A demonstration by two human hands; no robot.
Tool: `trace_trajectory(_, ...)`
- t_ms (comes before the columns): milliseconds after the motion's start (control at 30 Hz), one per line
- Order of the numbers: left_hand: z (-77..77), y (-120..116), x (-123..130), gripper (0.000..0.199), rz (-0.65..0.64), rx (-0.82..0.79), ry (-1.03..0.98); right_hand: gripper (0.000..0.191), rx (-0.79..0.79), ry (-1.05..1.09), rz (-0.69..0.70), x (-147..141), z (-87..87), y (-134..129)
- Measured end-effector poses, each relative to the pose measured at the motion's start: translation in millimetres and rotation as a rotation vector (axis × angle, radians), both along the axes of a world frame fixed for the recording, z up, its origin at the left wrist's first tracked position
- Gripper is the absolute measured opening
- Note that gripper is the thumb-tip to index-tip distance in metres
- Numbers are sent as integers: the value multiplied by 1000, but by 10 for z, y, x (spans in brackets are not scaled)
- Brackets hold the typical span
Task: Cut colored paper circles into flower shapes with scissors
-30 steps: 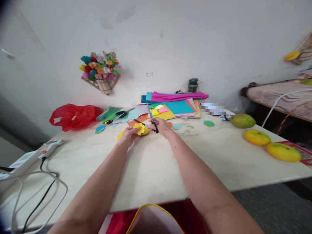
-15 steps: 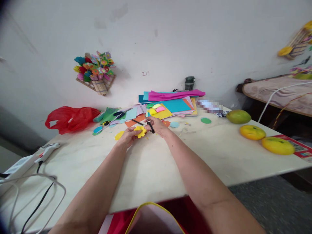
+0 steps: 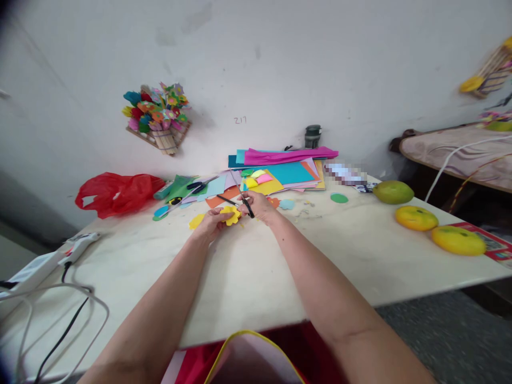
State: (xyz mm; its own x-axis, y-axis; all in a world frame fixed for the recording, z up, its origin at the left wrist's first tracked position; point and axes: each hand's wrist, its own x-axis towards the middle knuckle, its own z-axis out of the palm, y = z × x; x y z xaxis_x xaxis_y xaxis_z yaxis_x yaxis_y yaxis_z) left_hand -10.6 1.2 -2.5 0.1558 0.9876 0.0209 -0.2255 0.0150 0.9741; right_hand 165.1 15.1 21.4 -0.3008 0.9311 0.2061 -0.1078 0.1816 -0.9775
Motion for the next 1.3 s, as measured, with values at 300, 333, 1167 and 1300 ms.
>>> trace_trajectory(300,11,-7,22,22,17,-16,-12,32,-2,-2,2,-10,-10,-23)
trace_trajectory(333,16,-13,27,22,17,-18,-17,31,1,-2,5,-13,-13,-23)
trace_trajectory(1167,-1,-8,25,22,14,-24,-29,31,-11,15,8,-16,-22,-9)
trace_trajectory(1300,-18,6,24,20,16,-20,-25,30,-20,10,-5,-32,-17,-13)
